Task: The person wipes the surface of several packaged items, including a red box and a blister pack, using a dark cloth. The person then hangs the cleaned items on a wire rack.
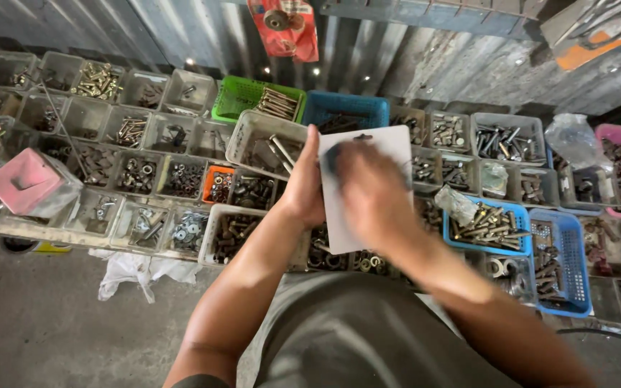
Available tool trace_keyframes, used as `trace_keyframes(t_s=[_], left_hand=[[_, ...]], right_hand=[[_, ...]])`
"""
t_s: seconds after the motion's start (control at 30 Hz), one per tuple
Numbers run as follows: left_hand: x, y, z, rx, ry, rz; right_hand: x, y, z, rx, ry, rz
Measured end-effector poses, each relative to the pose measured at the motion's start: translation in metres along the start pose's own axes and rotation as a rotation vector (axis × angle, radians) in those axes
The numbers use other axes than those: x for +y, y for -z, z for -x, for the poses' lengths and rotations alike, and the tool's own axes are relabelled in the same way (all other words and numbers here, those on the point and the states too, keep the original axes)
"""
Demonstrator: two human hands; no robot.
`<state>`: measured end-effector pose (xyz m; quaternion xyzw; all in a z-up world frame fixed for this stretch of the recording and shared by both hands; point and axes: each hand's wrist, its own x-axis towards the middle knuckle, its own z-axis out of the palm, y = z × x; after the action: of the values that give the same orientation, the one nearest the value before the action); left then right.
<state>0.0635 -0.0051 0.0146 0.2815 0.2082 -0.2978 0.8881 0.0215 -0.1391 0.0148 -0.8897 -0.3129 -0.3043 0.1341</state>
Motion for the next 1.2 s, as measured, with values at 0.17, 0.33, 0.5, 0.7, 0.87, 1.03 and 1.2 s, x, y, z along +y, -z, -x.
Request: trace_keyframes(t_s=[0.17, 0.33, 0.5, 0.7, 0.87, 1.03, 1.2], left_hand=[[0.014, 0.032, -0.025, 0.065, -0.053, 0.029], [0.016, 0.034, -0.018, 0.079, -0.1, 0.052], [0.012, 0.026, -0.007, -0.017, -0.03, 0.026], [-0.01, 0.021, -0.005, -0.063, 0.101, -0.092], [-0.004, 0.019, -0.004, 0.031, 0.016, 0.014], [0.021, 0.037, -0.02, 0.106, -0.079, 0.046], [0.022, 0.034, -0.008, 0.121, -0.033, -0.005]], right_hand=[[-0.03, -0.001, 0.03, -0.109, 0.064, -0.061], [-0.02, 0.005, 0.051, -0.159, 0.176, -0.114], [0.016, -0.004, 0.057, -0.145, 0.228, -0.238], [0.044, 0.013, 0.006, 0.062, 0.049, -0.058], [-0.006, -0.015, 0.02, -0.001, 0.06, -0.089], [-0.011, -0.014, 0.045, -0.078, 0.129, -0.243], [0.044, -0.019, 0.062, 0.01, 0.207, -0.263]])
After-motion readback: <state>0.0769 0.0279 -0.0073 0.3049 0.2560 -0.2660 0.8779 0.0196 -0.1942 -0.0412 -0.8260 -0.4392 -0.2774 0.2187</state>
